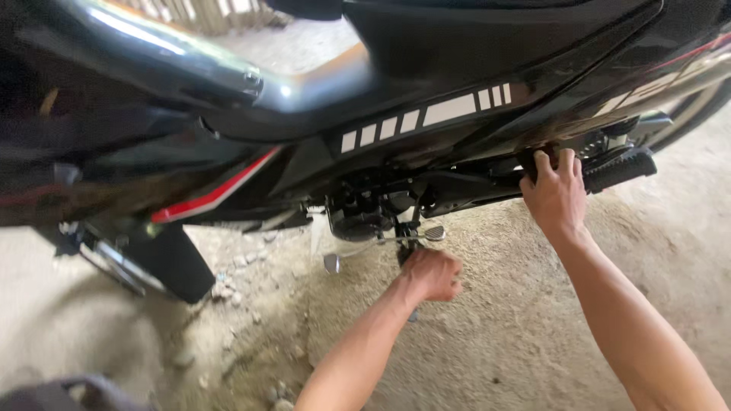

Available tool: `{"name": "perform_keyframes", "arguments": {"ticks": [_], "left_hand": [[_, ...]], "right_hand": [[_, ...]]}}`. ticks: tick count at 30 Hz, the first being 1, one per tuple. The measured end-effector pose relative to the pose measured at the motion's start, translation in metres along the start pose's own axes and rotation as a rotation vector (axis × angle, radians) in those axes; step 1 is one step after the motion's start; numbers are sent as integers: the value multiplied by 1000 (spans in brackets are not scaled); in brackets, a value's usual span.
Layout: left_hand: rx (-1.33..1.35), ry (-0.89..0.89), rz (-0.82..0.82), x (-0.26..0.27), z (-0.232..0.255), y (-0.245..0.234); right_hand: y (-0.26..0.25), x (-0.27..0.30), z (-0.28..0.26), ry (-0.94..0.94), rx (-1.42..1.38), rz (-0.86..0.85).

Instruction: The person uses a wrench to tighten bolts on the motorcycle's engine area and then moves to the front wheel to adjust components near the brake disc.

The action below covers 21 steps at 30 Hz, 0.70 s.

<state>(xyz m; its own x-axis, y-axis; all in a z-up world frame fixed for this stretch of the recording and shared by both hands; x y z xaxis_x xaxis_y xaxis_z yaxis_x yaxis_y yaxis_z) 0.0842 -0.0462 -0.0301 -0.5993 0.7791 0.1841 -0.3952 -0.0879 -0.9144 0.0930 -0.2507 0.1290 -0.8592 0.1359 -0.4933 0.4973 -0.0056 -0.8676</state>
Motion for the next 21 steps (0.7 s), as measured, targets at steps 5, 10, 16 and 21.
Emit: {"name": "perform_keyframes", "arguments": {"ticks": [5,10,16,21], "left_hand": [[147,187,294,15,3,-29],[411,109,249,21,-19,-47],[409,152,289,21,-16,-54],[438,138,364,25,-16,-57]], "right_hand": [[12,35,-1,251,21,214],[51,83,-15,619,-238,593],[92,77,-35,754,-225,336],[103,69,-71,361,-92,220]]}}
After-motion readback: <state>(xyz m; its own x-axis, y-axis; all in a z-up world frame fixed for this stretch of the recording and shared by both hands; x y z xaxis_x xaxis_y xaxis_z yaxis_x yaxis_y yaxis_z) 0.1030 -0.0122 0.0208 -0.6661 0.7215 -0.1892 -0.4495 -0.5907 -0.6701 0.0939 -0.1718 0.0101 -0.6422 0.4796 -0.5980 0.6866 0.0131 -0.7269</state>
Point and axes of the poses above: each hand's wrist, its own x-axis away from the middle knuckle, its own y-axis out of the palm, z = x × y, the point moved 9 cm from there along -x, towards the middle knuckle, and after that the axes turned 14 degrees about -y, right-handed, at the moved point
